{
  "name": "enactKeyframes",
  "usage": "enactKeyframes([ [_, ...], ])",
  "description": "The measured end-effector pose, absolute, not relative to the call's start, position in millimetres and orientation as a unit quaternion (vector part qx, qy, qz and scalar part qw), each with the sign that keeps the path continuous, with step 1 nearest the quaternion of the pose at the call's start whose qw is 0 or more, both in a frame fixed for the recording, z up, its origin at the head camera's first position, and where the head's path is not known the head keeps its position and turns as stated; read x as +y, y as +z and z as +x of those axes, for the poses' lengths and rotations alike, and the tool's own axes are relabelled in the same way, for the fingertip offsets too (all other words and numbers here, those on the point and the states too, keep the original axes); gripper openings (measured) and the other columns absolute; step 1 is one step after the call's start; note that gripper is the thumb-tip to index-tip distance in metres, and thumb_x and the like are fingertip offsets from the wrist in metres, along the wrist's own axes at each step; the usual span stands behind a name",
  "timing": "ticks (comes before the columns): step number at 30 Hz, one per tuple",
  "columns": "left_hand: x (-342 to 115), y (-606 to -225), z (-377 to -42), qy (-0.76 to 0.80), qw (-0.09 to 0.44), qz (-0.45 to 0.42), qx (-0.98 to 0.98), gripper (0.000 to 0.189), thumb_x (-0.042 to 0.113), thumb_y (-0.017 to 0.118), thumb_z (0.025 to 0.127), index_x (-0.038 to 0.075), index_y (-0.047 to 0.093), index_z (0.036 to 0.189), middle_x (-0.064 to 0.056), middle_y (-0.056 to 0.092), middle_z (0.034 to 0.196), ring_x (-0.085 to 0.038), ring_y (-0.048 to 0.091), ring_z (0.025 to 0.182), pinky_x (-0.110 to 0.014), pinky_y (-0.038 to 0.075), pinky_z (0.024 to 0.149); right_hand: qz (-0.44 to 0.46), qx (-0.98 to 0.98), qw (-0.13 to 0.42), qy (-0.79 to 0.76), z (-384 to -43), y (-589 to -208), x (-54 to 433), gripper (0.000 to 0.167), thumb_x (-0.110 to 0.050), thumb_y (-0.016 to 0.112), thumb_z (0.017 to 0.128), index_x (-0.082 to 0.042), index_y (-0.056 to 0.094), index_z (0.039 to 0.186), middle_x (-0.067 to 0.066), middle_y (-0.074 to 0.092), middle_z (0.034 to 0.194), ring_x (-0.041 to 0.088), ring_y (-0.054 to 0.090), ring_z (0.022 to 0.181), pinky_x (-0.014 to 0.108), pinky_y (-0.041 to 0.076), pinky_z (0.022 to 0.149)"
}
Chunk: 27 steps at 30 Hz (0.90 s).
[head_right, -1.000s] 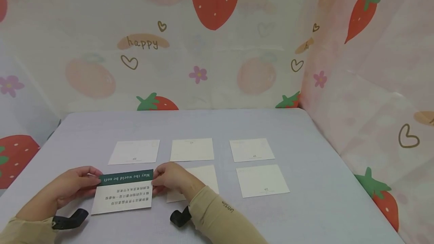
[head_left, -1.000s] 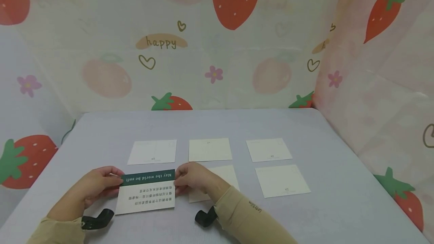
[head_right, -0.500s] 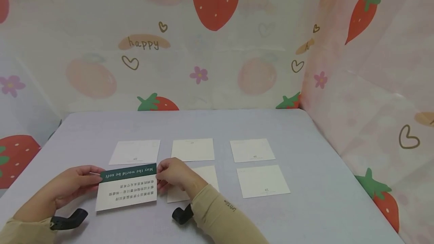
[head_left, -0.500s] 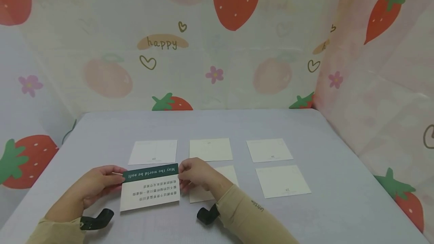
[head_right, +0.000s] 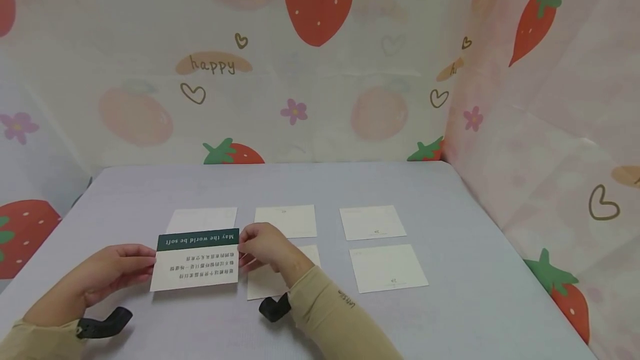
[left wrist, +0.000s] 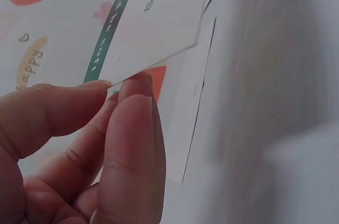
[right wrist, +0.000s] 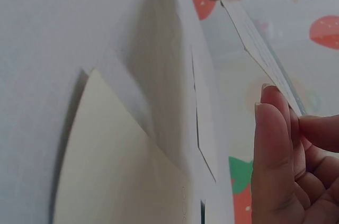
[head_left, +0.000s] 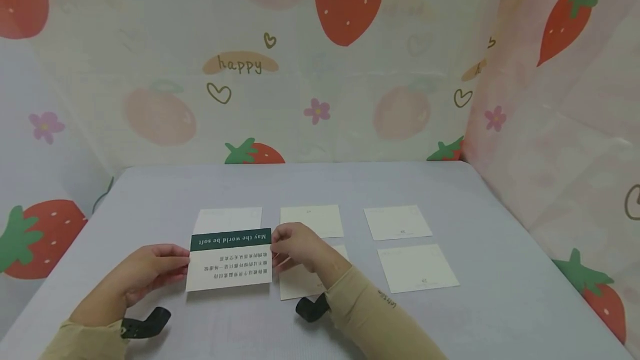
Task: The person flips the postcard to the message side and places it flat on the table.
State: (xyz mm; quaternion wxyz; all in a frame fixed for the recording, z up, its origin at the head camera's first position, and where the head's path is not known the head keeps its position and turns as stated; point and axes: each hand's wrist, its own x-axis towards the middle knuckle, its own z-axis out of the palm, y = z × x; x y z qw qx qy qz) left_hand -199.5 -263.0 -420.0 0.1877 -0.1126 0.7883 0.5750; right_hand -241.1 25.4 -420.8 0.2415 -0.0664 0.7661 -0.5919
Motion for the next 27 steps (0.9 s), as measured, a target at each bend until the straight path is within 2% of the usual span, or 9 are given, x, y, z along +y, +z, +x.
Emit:
enactKeyframes([
  [7, -258.6, -417.6, -198.4, 0.568, 0.187, -0.118, 0.793, 0.035, 0.021, 0.065, 0.084, -0.002, 0.059, 0.111, -0.006, 0.065, 0.093, -0.017, 0.061, 0.079, -0.029, 0.054, 0.072, -0.063, 0.770, 0.241, -0.588, -241.4, -418.7, 26.1, 0.006, -0.003, 0.055, 0.088, -0.003, 0.057, 0.083, 0.010, 0.063, 0.076, 0.020, 0.063, 0.062, 0.033, 0.055, 0.056],
  [17, -257.0, -417.8, -196.7, 0.564, 0.189, -0.106, 0.797, 0.034, 0.016, 0.066, 0.083, -0.003, 0.058, 0.110, -0.008, 0.064, 0.094, -0.019, 0.061, 0.080, -0.030, 0.054, 0.073, -0.059, 0.773, 0.230, -0.588, -243.0, -417.9, 27.4, 0.005, -0.004, 0.056, 0.088, -0.003, 0.058, 0.083, 0.010, 0.063, 0.076, 0.019, 0.062, 0.061, 0.032, 0.055, 0.056],
  [27, -257.8, -418.0, -197.3, 0.545, 0.186, -0.098, 0.812, 0.033, 0.024, 0.066, 0.084, -0.001, 0.061, 0.105, -0.008, 0.063, 0.092, -0.019, 0.060, 0.081, -0.030, 0.053, 0.074, -0.053, 0.777, 0.225, -0.586, -244.5, -416.7, 28.1, 0.008, -0.008, 0.060, 0.087, -0.004, 0.062, 0.081, 0.010, 0.062, 0.073, 0.019, 0.062, 0.061, 0.031, 0.055, 0.057],
])
